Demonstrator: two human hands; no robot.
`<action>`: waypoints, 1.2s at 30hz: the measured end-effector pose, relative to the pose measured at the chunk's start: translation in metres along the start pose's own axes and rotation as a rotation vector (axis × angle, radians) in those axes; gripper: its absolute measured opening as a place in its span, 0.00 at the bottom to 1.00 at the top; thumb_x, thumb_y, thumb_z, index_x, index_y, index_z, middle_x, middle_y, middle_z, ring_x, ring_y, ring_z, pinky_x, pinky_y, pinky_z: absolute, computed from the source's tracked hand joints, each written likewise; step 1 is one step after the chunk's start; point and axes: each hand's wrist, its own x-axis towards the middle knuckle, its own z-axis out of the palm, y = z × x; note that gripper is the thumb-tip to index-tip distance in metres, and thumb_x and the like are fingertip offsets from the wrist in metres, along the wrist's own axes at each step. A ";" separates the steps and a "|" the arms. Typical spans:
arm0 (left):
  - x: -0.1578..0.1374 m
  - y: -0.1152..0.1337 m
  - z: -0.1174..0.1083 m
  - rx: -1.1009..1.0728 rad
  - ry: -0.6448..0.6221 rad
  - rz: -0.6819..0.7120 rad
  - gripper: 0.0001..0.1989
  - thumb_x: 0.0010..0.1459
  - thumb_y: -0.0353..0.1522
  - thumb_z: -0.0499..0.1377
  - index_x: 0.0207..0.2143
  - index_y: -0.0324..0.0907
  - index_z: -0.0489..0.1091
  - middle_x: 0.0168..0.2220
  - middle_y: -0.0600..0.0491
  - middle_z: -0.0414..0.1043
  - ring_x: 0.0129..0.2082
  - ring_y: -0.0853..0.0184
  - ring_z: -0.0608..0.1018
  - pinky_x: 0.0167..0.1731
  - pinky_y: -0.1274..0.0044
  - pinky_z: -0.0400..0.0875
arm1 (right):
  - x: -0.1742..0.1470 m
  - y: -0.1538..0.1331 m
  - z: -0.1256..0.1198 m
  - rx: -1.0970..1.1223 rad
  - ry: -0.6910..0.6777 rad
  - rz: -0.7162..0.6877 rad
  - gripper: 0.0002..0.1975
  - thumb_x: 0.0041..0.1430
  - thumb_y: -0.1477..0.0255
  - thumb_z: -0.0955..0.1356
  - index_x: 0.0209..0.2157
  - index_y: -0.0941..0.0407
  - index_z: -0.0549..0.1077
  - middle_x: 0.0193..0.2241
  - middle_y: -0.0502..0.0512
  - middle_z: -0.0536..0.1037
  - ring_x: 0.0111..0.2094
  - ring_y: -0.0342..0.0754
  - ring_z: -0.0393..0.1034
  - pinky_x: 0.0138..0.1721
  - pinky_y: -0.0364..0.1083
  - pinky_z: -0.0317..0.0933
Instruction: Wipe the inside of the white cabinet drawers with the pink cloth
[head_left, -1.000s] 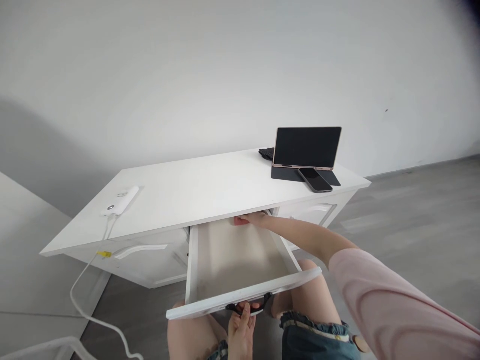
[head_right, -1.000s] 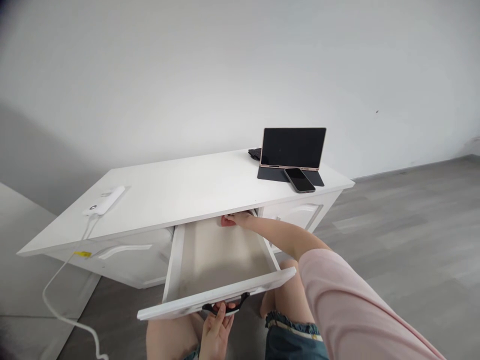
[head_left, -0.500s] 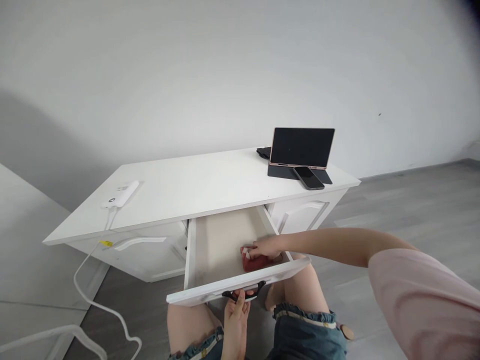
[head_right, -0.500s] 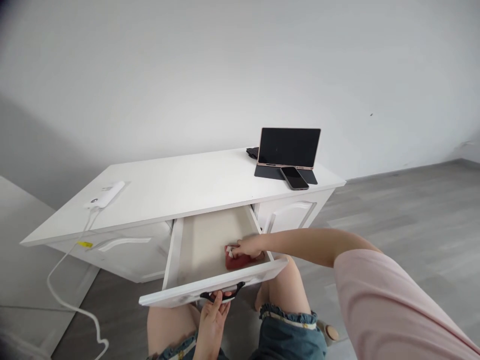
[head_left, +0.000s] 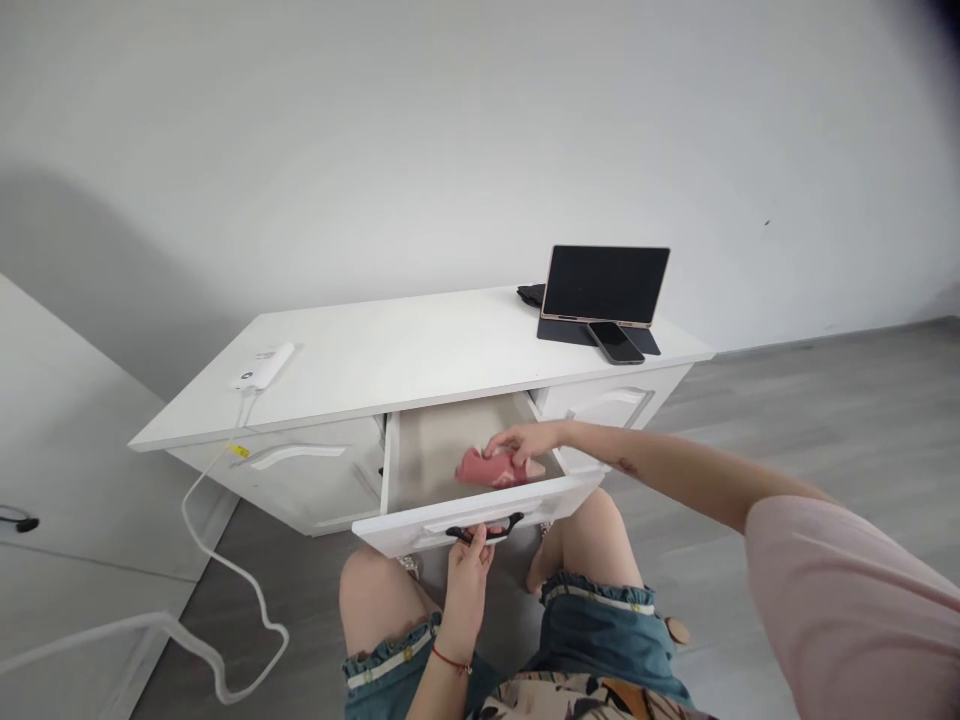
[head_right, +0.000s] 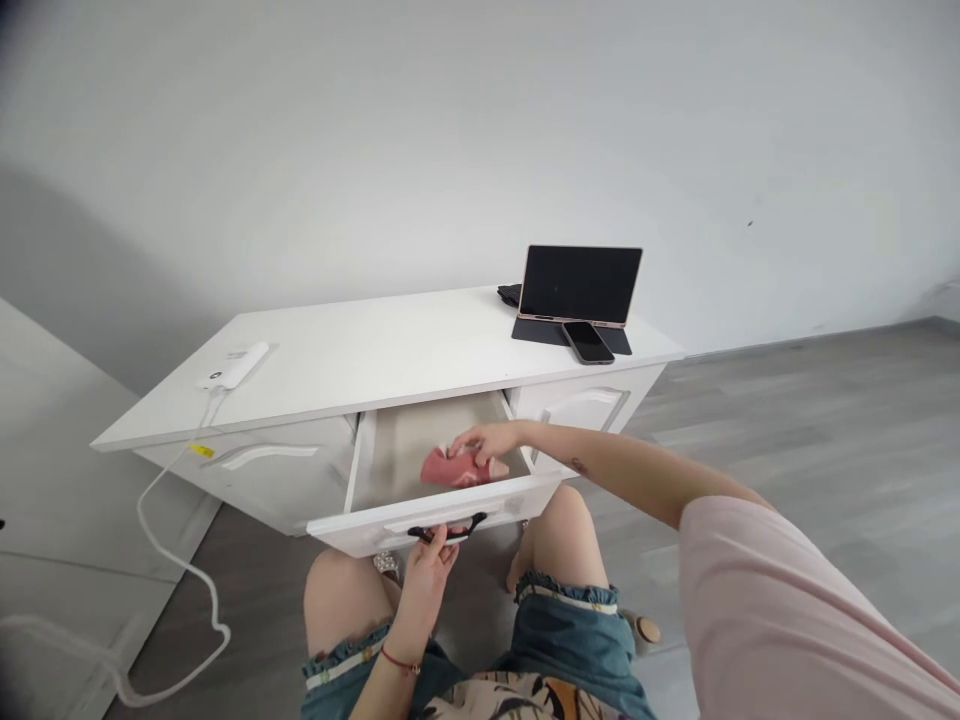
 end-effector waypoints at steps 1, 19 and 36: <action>0.002 0.002 0.002 0.007 0.003 0.001 0.14 0.41 0.37 0.71 0.23 0.42 0.69 0.32 0.50 0.80 0.37 0.64 0.79 0.43 0.72 0.68 | -0.012 -0.013 -0.008 0.027 0.034 -0.034 0.29 0.42 0.80 0.66 0.50 0.57 0.69 0.46 0.53 0.73 0.40 0.45 0.69 0.40 0.42 0.64; 0.032 -0.002 0.019 -0.085 0.028 0.129 0.11 0.48 0.35 0.67 0.28 0.45 0.66 0.33 0.54 0.76 0.36 0.69 0.77 0.48 0.70 0.65 | -0.105 0.019 0.093 -1.205 0.871 -0.087 0.20 0.61 0.79 0.63 0.43 0.40 0.77 0.51 0.57 0.69 0.50 0.55 0.57 0.44 0.52 0.51; 0.034 -0.030 0.014 -0.488 -0.017 0.188 0.09 0.58 0.39 0.55 0.29 0.46 0.70 0.31 0.54 0.74 0.38 0.66 0.77 0.46 0.71 0.69 | 0.023 -0.009 0.159 -1.082 1.020 -0.132 0.11 0.62 0.67 0.65 0.45 0.45 0.75 0.57 0.53 0.68 0.55 0.59 0.52 0.52 0.59 0.46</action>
